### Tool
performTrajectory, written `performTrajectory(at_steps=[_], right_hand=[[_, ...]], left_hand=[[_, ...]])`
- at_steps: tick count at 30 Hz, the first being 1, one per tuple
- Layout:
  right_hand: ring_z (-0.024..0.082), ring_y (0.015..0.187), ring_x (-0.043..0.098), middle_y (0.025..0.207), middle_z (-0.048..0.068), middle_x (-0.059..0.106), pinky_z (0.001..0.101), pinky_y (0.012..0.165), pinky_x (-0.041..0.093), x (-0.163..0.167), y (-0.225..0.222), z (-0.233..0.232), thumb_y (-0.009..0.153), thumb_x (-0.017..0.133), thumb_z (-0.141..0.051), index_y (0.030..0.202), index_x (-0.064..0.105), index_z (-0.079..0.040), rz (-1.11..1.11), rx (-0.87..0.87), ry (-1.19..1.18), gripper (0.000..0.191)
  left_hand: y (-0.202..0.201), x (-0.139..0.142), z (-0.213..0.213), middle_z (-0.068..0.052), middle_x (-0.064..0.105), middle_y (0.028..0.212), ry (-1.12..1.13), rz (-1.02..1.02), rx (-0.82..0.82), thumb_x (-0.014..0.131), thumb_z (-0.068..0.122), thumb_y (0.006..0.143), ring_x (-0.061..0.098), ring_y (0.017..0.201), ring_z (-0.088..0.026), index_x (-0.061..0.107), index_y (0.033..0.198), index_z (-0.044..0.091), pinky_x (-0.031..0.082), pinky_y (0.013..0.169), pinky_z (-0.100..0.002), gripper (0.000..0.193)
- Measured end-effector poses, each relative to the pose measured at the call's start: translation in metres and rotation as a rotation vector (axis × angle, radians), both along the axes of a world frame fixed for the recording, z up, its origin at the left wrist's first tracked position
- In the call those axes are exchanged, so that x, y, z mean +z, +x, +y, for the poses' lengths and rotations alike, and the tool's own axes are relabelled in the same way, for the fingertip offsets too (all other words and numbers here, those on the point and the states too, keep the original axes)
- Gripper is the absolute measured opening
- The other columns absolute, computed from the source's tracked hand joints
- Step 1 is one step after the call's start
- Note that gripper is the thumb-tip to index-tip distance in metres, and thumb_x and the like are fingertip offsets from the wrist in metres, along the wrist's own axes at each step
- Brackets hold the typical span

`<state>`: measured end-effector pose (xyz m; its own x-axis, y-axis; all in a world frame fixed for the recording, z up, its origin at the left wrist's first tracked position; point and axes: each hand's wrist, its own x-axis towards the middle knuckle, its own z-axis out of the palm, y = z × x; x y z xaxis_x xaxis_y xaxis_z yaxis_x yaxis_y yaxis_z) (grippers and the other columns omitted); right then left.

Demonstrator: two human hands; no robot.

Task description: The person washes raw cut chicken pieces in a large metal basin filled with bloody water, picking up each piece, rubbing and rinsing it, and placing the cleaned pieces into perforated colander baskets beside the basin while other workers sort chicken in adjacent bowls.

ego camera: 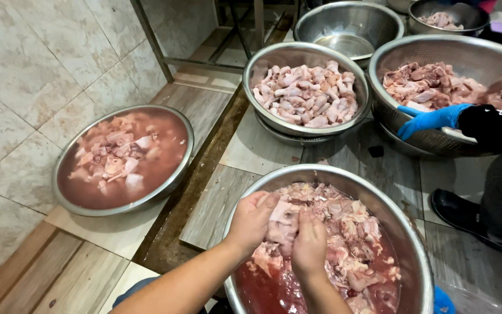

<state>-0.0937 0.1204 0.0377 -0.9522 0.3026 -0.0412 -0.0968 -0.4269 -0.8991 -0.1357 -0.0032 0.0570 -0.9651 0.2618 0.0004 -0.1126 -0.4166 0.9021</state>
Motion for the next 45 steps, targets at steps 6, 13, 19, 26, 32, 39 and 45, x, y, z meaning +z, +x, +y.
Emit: performTrajectory(at_steps=[6,13,19,26,32,39,45], right_hand=[[0.02,0.078,0.066,0.088,0.011,0.068,0.0368,0.075,0.057,0.015,-0.009,0.019,0.107,0.035,-0.026,0.098,0.06,-0.002,-0.082,0.01,-0.442,0.035],[0.012,0.06,0.045,0.069,0.0,0.047,0.0299,0.06,0.043,0.003,-0.011,0.063,0.111,0.031,-0.028,0.083,0.048,-0.011,0.058,0.183,-0.799,0.037],[0.012,0.056,0.043,0.091,0.011,0.061,0.027,0.047,0.038,0.002,-0.012,0.082,0.101,0.046,-0.009,0.09,0.045,-0.009,0.268,0.433,-0.381,0.01],[0.008,0.07,0.059,0.102,0.013,0.068,0.0245,0.057,0.049,0.044,0.003,0.074,0.087,0.059,-0.001,0.129,0.058,-0.008,0.113,0.603,0.574,0.043],[0.01,0.053,0.056,0.063,0.005,0.066,0.0254,0.052,0.043,0.026,0.005,0.042,0.088,0.057,-0.007,0.106,0.067,-0.009,0.065,0.212,1.104,0.021],[0.009,0.042,0.034,0.063,-0.001,0.047,0.0243,0.035,0.026,0.014,-0.015,0.079,0.104,0.045,-0.018,0.105,0.061,-0.008,-0.154,-0.069,-0.239,0.018],[0.008,0.054,0.049,0.069,-0.001,0.058,0.025,0.047,0.043,0.035,-0.013,0.135,0.104,0.065,-0.026,0.111,0.069,-0.002,0.126,0.278,0.044,0.026]], left_hand=[[-0.006,-0.005,-0.007,-0.002,0.069,0.081,-0.062,0.069,-0.084,0.064,0.032,0.101,0.063,0.064,-0.007,0.067,0.098,0.002,0.054,0.056,-0.023,0.03],[-0.006,0.0,-0.009,-0.003,0.067,0.079,-0.07,0.023,-0.262,0.068,0.03,0.097,0.065,0.063,-0.01,0.064,0.098,0.004,0.059,0.053,-0.028,0.026],[-0.001,0.001,-0.014,-0.001,0.072,0.089,-0.414,0.174,-0.468,0.074,0.021,0.091,0.069,0.08,-0.01,0.069,0.104,0.002,0.06,0.069,-0.025,0.024],[-0.005,-0.013,-0.016,0.0,0.069,0.087,-0.485,0.16,-0.507,0.072,0.019,0.092,0.063,0.079,-0.007,0.071,0.101,0.003,0.054,0.072,-0.025,0.019],[-0.001,-0.028,-0.007,0.001,0.068,0.085,-0.574,0.139,-0.36,0.067,0.01,0.087,0.062,0.074,-0.007,0.07,0.1,0.006,0.052,0.065,-0.025,0.014],[0.009,-0.024,-0.003,-0.005,0.068,0.088,-0.42,0.029,-0.362,0.064,0.006,0.093,0.069,0.073,-0.01,0.067,0.098,0.002,0.059,0.059,-0.025,0.007],[-0.015,0.002,-0.035,-0.009,0.07,0.094,-0.162,-0.131,-0.344,0.058,-0.003,0.088,0.078,0.082,-0.017,0.062,0.097,-0.003,0.063,0.072,-0.032,0.01]])
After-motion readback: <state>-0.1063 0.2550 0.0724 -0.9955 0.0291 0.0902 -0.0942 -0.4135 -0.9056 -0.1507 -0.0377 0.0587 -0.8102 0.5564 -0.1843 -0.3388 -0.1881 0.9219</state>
